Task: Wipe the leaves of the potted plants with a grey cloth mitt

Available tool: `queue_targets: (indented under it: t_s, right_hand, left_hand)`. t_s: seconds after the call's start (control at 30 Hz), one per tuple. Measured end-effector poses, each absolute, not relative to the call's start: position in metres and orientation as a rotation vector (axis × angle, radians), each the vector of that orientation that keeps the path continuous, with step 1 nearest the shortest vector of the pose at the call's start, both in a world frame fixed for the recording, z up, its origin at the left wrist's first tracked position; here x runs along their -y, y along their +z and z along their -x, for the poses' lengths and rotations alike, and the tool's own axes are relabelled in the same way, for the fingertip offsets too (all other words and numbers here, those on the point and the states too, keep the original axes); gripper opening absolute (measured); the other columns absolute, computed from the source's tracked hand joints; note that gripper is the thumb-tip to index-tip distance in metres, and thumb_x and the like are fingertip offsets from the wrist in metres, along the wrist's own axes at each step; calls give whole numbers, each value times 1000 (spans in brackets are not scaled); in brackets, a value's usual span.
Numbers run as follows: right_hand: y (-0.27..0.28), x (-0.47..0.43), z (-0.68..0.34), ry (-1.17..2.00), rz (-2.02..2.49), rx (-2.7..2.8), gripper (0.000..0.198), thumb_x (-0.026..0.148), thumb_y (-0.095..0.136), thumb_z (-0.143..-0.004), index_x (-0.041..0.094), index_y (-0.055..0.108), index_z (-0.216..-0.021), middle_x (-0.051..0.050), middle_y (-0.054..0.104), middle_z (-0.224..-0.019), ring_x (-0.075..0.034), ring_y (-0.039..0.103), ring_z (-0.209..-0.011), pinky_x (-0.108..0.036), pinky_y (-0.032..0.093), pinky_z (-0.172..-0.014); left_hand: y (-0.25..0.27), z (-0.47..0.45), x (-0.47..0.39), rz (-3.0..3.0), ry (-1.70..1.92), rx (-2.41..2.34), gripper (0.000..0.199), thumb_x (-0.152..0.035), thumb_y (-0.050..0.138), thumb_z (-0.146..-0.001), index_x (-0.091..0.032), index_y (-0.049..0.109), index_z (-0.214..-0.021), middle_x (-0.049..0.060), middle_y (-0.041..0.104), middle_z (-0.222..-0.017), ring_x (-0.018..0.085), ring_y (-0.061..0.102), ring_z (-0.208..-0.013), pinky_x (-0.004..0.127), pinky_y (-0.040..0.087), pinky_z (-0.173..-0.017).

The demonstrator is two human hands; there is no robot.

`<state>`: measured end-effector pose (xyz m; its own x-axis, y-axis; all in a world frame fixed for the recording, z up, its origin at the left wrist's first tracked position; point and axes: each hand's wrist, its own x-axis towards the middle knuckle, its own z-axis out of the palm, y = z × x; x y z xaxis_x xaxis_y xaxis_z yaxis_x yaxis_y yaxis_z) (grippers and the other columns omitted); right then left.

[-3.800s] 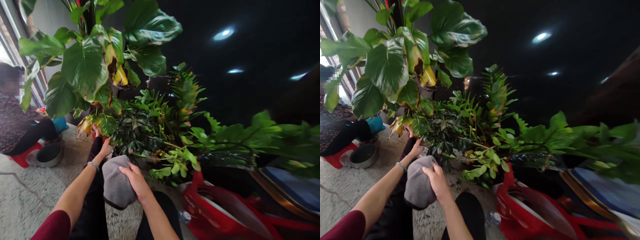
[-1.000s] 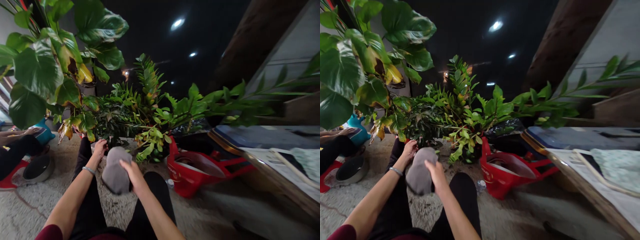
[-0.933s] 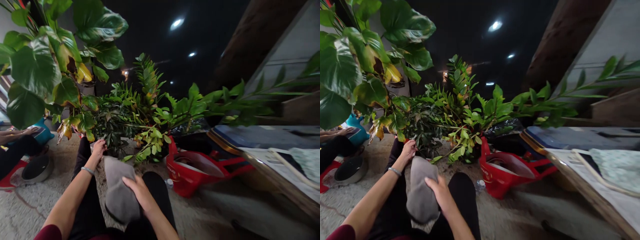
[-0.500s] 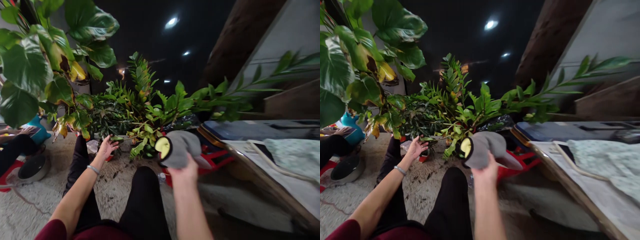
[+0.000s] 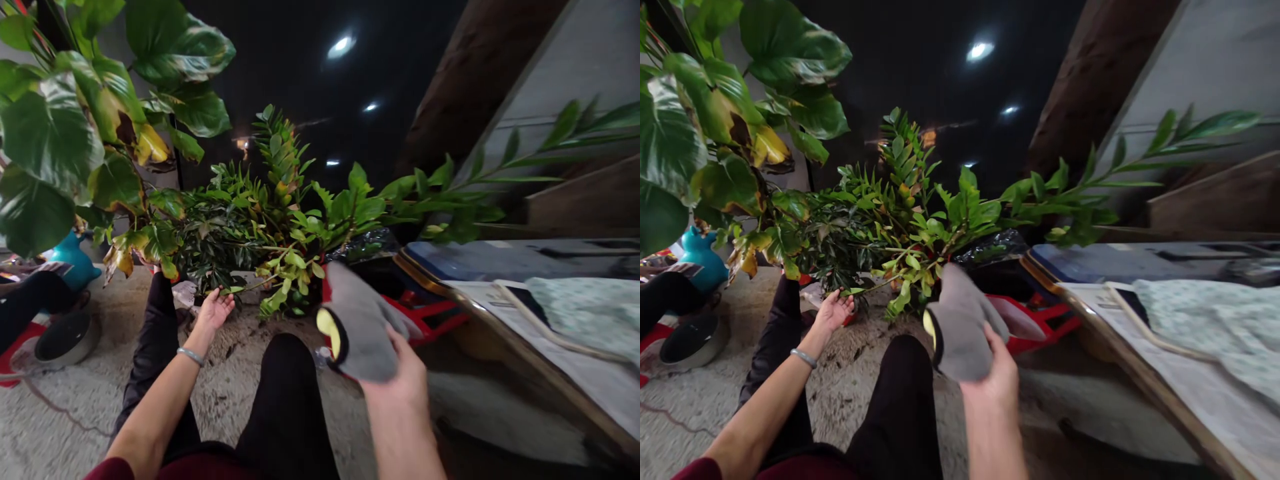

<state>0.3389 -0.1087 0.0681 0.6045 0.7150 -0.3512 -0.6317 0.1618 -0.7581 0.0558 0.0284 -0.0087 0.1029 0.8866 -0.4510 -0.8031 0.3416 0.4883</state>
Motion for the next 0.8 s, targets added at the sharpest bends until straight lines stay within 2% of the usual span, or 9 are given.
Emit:
queue_targets:
  t_s: [0.07,0.17,0.3,0.47,0.57,0.67,0.8]
  right_hand:
    - [83,77,-327,974,926,34,17,29,72,-66,24,71,-82,2,77,-72,-20,76,-79,-33,61,-77]
    - [84,63,-275,1210,1005,57,14,29,75,-64,23,70,-75,-1,76,-68,-23,75,-75,-35,60,-74]
    - [58,115,-218,1552,1166,398,30,39,85,-60,17,76,-79,-7,78,-74,-28,75,-76,-35,58,-71]
    - [65,167,-248,1448,1333,505,43,46,87,-56,19,79,-88,-6,79,-84,-29,74,-81,-34,57,-69]
    - [89,144,-281,1277,1291,420,48,44,88,-52,19,77,-91,-5,79,-86,-28,74,-83,-35,58,-72]
    - [99,103,-285,1119,1245,299,43,41,86,-48,19,76,-84,-4,78,-76,-28,74,-79,-36,58,-74]
    - [76,93,-246,1345,1252,422,40,43,85,-49,17,75,-77,-5,75,-65,-31,73,-71,-39,57,-70]
  left_hand:
    - [-9,-57,-28,-122,1239,-796,11,-19,57,-93,-16,63,-84,6,66,-74,18,67,-69,31,55,-67]
    - [-8,-55,-29,-126,1243,-837,7,-19,61,-91,-16,63,-85,6,65,-75,18,66,-69,31,55,-67]
    - [-9,-47,-34,-154,1270,-877,6,-20,67,-88,-16,62,-86,5,65,-75,17,64,-67,29,53,-66]
    - [-15,-48,-35,-182,1262,-881,5,-20,62,-91,-16,63,-91,4,64,-72,17,65,-66,29,53,-64]
    - [-16,-52,-32,-180,1261,-886,8,-21,66,-88,-16,62,-92,3,64,-72,16,65,-64,29,53,-62]
    - [-14,-52,-29,-231,1263,-873,11,-22,69,-85,-16,62,-91,3,65,-74,17,66,-66,29,53,-63]
    - [-10,-48,-26,-323,1287,-925,16,-24,74,-78,-17,62,-86,4,68,-79,18,66,-70,30,52,-64]
